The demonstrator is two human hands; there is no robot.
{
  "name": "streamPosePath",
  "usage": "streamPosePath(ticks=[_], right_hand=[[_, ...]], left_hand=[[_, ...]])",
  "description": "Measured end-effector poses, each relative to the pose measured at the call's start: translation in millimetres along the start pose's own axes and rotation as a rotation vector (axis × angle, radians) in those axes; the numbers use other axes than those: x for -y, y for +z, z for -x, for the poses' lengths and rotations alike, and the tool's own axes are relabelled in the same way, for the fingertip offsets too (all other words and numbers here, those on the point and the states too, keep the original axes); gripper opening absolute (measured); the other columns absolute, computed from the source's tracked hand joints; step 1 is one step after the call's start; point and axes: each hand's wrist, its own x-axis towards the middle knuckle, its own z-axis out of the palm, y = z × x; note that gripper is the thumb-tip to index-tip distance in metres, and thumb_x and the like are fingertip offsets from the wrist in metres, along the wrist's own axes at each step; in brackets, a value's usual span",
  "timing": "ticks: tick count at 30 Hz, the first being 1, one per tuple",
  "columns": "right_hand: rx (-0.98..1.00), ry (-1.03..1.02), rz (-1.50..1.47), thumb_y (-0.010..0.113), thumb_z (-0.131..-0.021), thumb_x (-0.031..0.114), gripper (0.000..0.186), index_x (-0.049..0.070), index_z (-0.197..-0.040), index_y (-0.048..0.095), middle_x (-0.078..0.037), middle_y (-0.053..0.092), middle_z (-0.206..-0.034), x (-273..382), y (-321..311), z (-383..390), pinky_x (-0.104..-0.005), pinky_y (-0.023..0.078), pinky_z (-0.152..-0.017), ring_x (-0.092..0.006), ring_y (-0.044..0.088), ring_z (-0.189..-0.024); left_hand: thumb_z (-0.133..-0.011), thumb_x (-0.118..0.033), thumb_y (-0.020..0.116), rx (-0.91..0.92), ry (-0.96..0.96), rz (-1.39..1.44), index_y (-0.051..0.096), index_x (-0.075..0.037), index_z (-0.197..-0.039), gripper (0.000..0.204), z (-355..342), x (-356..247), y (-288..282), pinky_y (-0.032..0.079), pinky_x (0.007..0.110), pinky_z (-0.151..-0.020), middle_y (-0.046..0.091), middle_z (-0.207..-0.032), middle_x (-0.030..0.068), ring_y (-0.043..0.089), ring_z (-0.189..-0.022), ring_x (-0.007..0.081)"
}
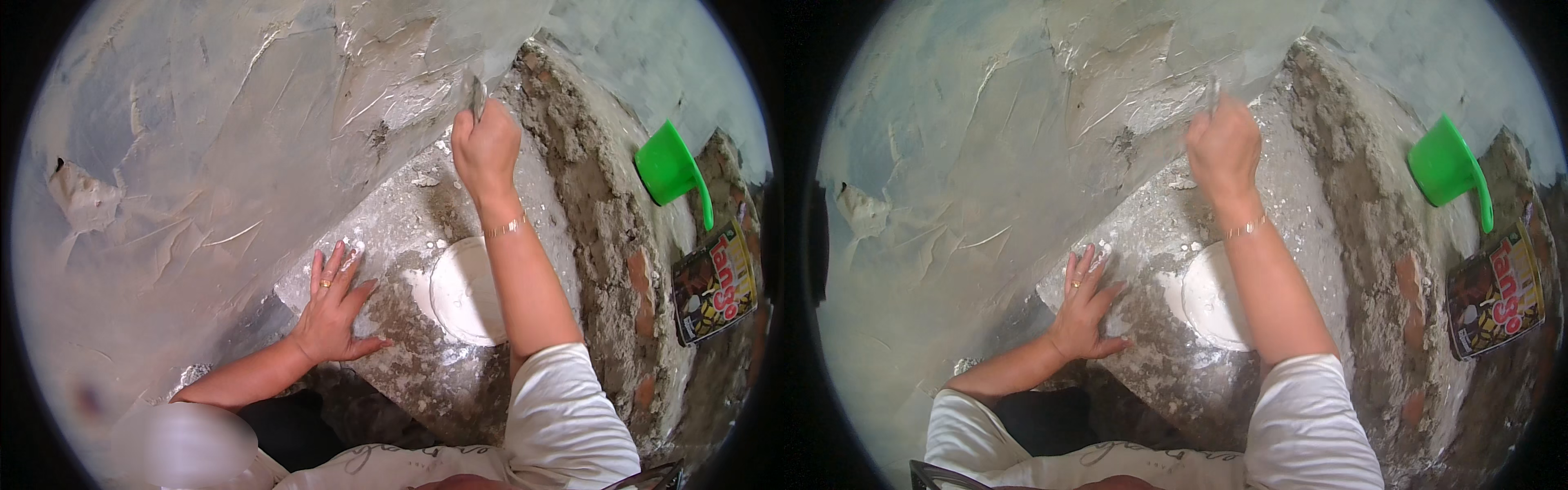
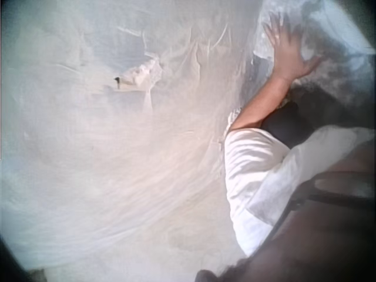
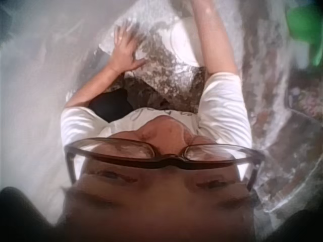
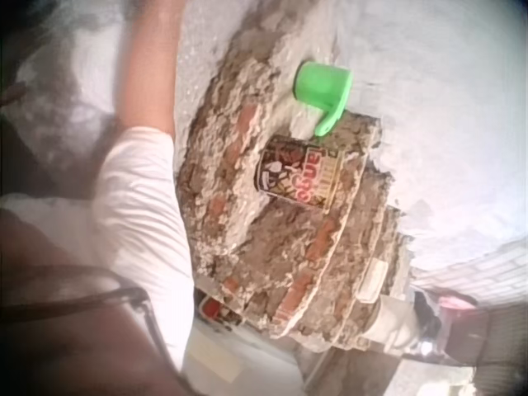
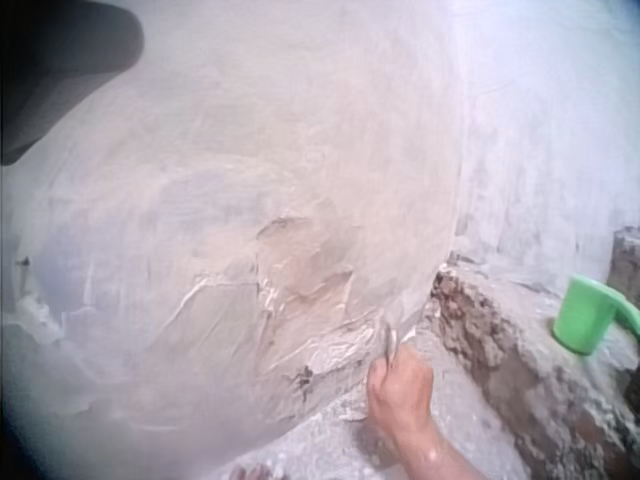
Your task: The person applies white plaster to a rough wall using a putty knife, repeatedly loading the tool from a white plate of plaster.
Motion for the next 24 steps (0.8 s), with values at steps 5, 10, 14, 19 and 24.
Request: streamPosePath(ticks=[5,10,14,19,24], right_hand=[[0.003,0.101,0.0,0.058,-0.081,0.011,0.029,-0.008,-0.102,0.06,-0.027,0.062,-0.091,-17,47,-12,-0.0495,0.048,-0.078,-0.0439,0.059,-0.087],[0.099,-0.225,-0.18,0.06,-0.08,0.009,0.04,-0.009,-0.116,0.057,-0.025,0.06,-0.092,56,38,44,-0.0457,0.05,-0.075,-0.0399,0.061,-0.086],[0.211,-0.246,-0.327,0.059,-0.08,0.009,0.037,-0.007,-0.114,0.056,-0.023,0.057,-0.094,67,-8,54,-0.0474,0.049,-0.071,-0.04,0.059,-0.08],[-0.096,-0.027,-0.075,0.057,-0.082,0.009,0.019,-0.006,-0.092,0.059,-0.024,0.059,-0.085,17,-16,-6,-0.05,0.045,-0.069,-0.0431,0.057,-0.077],[-0.18,-0.168,-0.073,0.062,-0.078,0.008,0.014,-0.003,-0.085,0.058,-0.024,0.059,-0.077,-2,29,-35,-0.0468,0.047,-0.066,-0.041,0.058,-0.072]], left_hand=[[-0.069,-0.058,0.07,0.007,0.032,0.001,0.058,0.0,-0.122,0.079,-6,1,1,0.005,0.067,-0.111,0.035,-0.143,0.0296,0.018,-0.14,0.053],[-0.07,-0.057,0.07,0.006,0.025,0.014,0.058,-0.002,-0.123,0.077,-3,5,3,0.004,0.067,-0.111,0.033,-0.145,0.0287,0.016,-0.141,0.0524],[-0.071,-0.055,0.071,0.011,0.0,0.035,0.057,-0.004,-0.124,0.075,2,5,0,0.004,0.066,-0.111,0.032,-0.146,0.0276,0.014,-0.141,0.0521],[-0.073,-0.058,0.072,-0.033,0.054,0.047,0.06,0.003,-0.117,0.076,0,3,0,0.005,0.067,-0.11,0.037,-0.138,0.0311,0.016,-0.14,0.0521],[-0.068,-0.047,0.078,-0.053,0.072,0.069,0.055,-0.006,-0.122,0.072,-2,4,3,0.006,0.068,-0.11,0.032,-0.145,0.0276,0.016,-0.14,0.0523]])
